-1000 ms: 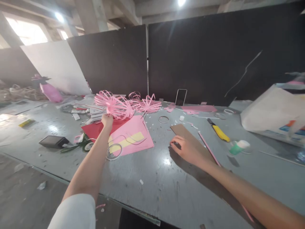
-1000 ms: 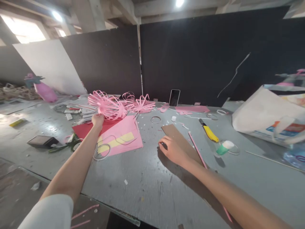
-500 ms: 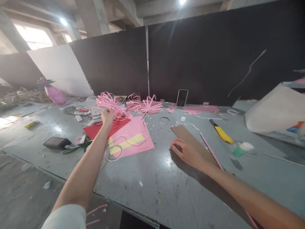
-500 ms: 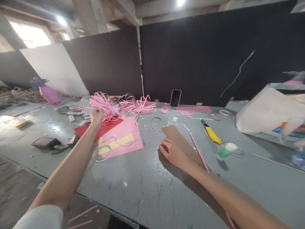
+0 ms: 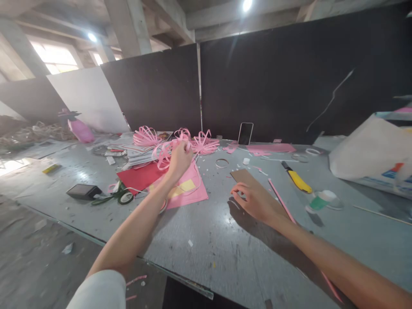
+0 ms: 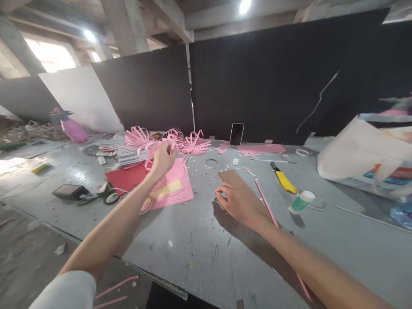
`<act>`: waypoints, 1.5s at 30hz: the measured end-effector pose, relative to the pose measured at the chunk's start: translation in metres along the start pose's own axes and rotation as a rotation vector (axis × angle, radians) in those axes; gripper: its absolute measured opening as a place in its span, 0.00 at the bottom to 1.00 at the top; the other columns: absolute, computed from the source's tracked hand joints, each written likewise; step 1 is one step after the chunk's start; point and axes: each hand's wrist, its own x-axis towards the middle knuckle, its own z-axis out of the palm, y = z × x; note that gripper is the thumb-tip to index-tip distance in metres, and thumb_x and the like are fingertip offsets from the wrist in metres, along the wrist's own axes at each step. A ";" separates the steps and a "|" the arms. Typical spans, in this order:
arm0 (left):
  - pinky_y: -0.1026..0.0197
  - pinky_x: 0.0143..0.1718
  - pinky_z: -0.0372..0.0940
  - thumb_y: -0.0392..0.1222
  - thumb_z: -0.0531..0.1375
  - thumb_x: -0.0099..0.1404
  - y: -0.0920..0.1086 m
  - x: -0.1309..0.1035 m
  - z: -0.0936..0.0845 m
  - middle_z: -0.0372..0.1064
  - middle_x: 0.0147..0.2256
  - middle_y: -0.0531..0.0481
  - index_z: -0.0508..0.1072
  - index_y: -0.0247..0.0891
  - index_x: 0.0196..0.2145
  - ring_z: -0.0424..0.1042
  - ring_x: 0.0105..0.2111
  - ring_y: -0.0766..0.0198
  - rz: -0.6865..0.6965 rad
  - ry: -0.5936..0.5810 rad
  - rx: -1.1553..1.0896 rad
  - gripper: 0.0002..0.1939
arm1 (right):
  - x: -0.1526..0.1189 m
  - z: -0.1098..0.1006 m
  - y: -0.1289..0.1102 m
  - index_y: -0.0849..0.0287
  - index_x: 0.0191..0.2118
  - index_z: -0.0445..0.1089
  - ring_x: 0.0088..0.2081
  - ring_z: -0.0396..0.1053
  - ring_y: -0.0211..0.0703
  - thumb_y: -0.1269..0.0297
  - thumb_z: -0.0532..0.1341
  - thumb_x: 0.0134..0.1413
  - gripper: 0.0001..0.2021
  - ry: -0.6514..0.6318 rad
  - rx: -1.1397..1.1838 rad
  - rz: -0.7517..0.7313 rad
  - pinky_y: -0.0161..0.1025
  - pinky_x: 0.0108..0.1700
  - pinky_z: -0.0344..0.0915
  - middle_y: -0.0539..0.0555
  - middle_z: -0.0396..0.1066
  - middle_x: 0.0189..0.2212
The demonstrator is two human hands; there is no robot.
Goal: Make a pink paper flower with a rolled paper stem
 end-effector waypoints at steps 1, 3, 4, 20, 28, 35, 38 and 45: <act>0.60 0.36 0.57 0.32 0.58 0.67 0.007 -0.009 0.003 0.60 0.27 0.56 0.59 0.43 0.31 0.60 0.28 0.63 0.016 -0.024 0.018 0.12 | 0.002 -0.003 -0.002 0.50 0.38 0.75 0.41 0.78 0.49 0.64 0.57 0.71 0.10 -0.005 -0.004 0.004 0.46 0.45 0.72 0.54 0.80 0.41; 0.59 0.38 0.59 0.31 0.57 0.69 0.018 -0.029 0.009 0.64 0.29 0.53 0.61 0.42 0.32 0.63 0.32 0.61 0.084 -0.066 0.058 0.10 | 0.007 -0.008 -0.003 0.50 0.39 0.75 0.39 0.78 0.49 0.63 0.57 0.71 0.10 -0.019 -0.016 0.015 0.46 0.44 0.71 0.54 0.81 0.41; 0.59 0.40 0.61 0.30 0.57 0.69 0.021 -0.040 0.011 0.66 0.31 0.52 0.62 0.42 0.33 0.66 0.34 0.60 0.119 -0.076 0.078 0.10 | 0.011 -0.009 -0.001 0.50 0.39 0.76 0.38 0.77 0.49 0.63 0.58 0.71 0.10 -0.014 -0.022 0.025 0.46 0.43 0.70 0.54 0.81 0.40; 0.48 0.49 0.74 0.29 0.57 0.74 0.019 -0.151 0.033 0.78 0.44 0.42 0.74 0.37 0.50 0.78 0.46 0.49 0.298 -0.325 0.346 0.10 | 0.254 0.028 -0.004 0.62 0.35 0.77 0.38 0.75 0.47 0.67 0.55 0.62 0.13 0.116 0.019 0.188 0.39 0.40 0.65 0.57 0.81 0.35; 0.48 0.48 0.76 0.29 0.58 0.74 0.015 -0.158 0.038 0.79 0.44 0.41 0.75 0.37 0.50 0.79 0.45 0.49 0.344 -0.296 0.366 0.10 | 0.333 0.109 -0.007 0.65 0.43 0.79 0.42 0.78 0.46 0.65 0.68 0.68 0.07 -0.273 -0.129 0.177 0.42 0.48 0.73 0.58 0.81 0.42; 0.49 0.46 0.77 0.24 0.58 0.66 0.015 -0.159 0.041 0.78 0.40 0.42 0.76 0.38 0.44 0.79 0.43 0.49 0.336 -0.359 0.381 0.14 | 0.354 0.153 -0.001 0.62 0.55 0.77 0.53 0.79 0.53 0.54 0.68 0.71 0.17 -0.297 -0.251 0.240 0.53 0.56 0.76 0.60 0.79 0.53; 0.48 0.46 0.77 0.23 0.58 0.62 0.014 -0.159 0.041 0.78 0.41 0.41 0.76 0.38 0.43 0.79 0.43 0.48 0.319 -0.381 0.370 0.16 | 0.356 0.167 -0.002 0.63 0.54 0.78 0.54 0.79 0.55 0.53 0.70 0.69 0.19 -0.269 -0.259 0.271 0.50 0.56 0.75 0.63 0.81 0.52; 0.44 0.47 0.76 0.23 0.57 0.59 0.012 -0.156 0.041 0.78 0.45 0.38 0.74 0.41 0.45 0.78 0.46 0.46 0.266 -0.429 0.302 0.20 | 0.360 0.181 0.002 0.59 0.62 0.73 0.55 0.77 0.53 0.56 0.67 0.72 0.20 -0.250 -0.251 0.302 0.56 0.55 0.77 0.60 0.74 0.60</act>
